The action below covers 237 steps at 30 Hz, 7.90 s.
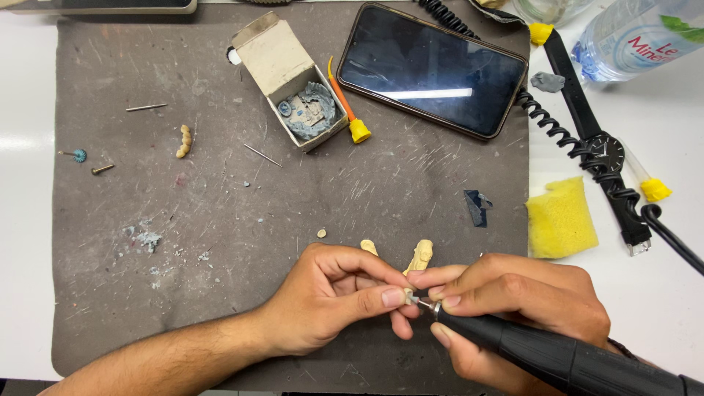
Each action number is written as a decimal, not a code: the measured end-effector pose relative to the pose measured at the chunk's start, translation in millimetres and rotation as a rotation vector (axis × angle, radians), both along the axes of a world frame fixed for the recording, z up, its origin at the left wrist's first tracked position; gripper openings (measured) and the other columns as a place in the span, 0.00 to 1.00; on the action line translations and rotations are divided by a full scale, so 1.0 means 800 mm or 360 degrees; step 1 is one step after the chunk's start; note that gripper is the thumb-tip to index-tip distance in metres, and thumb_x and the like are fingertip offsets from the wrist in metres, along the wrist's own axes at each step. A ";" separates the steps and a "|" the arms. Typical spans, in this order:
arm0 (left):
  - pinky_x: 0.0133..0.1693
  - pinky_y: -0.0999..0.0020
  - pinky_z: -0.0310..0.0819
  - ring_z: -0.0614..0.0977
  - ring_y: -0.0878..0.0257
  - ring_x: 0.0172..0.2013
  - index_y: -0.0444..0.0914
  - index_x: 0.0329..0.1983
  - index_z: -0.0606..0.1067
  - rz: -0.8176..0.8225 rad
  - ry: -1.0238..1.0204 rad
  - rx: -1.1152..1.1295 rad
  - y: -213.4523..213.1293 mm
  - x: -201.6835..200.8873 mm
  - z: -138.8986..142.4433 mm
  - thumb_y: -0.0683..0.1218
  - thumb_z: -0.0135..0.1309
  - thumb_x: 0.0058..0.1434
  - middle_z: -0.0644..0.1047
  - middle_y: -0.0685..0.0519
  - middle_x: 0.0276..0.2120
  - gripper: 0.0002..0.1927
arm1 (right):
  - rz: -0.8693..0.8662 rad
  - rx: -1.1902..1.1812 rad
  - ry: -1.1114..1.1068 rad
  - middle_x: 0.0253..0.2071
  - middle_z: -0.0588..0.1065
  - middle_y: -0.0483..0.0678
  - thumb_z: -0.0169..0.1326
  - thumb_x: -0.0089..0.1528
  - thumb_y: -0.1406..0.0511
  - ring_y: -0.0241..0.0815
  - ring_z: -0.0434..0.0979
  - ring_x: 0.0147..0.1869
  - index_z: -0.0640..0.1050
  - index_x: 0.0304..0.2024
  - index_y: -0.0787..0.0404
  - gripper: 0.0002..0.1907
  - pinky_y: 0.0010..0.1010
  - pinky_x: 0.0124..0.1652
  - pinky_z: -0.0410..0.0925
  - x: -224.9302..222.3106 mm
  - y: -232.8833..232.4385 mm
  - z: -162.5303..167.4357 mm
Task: The person holds a dental denture model and a small crown-shaped tooth piece, fitting the piece onto the model and testing its placement. They use a rotary grinding tool to grind and adjust the inner surface of the crown piece, repeatedly checking the fit against the denture model and regrinding it.
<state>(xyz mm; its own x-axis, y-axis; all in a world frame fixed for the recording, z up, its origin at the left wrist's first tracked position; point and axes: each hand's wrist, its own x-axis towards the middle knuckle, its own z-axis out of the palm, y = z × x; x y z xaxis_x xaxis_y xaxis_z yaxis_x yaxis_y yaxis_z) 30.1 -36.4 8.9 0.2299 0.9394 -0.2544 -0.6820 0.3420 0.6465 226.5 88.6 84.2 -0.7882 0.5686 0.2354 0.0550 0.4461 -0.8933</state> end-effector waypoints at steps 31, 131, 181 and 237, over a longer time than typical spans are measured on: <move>0.52 0.63 0.83 0.87 0.54 0.46 0.27 0.53 0.77 0.0028 0.0079 0.0105 -0.001 0.000 0.003 0.37 0.53 0.71 0.82 0.38 0.48 0.10 | 0.0063 0.0047 -0.0063 0.31 0.80 0.53 0.67 0.49 0.75 0.52 0.88 0.48 0.75 0.34 0.65 0.14 0.34 0.46 0.82 0.003 0.004 0.000; 0.52 0.65 0.86 0.86 0.58 0.48 0.28 0.43 0.81 0.0396 0.0541 0.0248 -0.005 0.008 0.009 0.29 0.62 0.61 0.81 0.42 0.49 0.08 | -0.0150 -0.0132 0.0091 0.32 0.80 0.54 0.66 0.47 0.75 0.51 0.89 0.45 0.76 0.32 0.65 0.14 0.38 0.48 0.83 -0.002 -0.004 -0.008; 0.44 0.71 0.87 0.87 0.63 0.42 0.31 0.36 0.83 0.0416 0.0845 0.0331 -0.003 0.007 0.013 0.32 0.66 0.57 0.83 0.46 0.43 0.05 | -0.0041 -0.0128 -0.0076 0.33 0.82 0.54 0.68 0.46 0.75 0.49 0.89 0.48 0.77 0.32 0.65 0.14 0.34 0.48 0.82 -0.002 -0.001 -0.006; 0.55 0.57 0.85 0.86 0.50 0.48 0.23 0.45 0.79 0.0277 0.0039 -0.0059 -0.003 0.011 0.008 0.30 0.55 0.65 0.80 0.37 0.48 0.07 | 0.0035 0.0095 0.0034 0.35 0.80 0.53 0.66 0.53 0.74 0.50 0.87 0.51 0.75 0.39 0.63 0.15 0.35 0.50 0.81 0.000 -0.005 0.003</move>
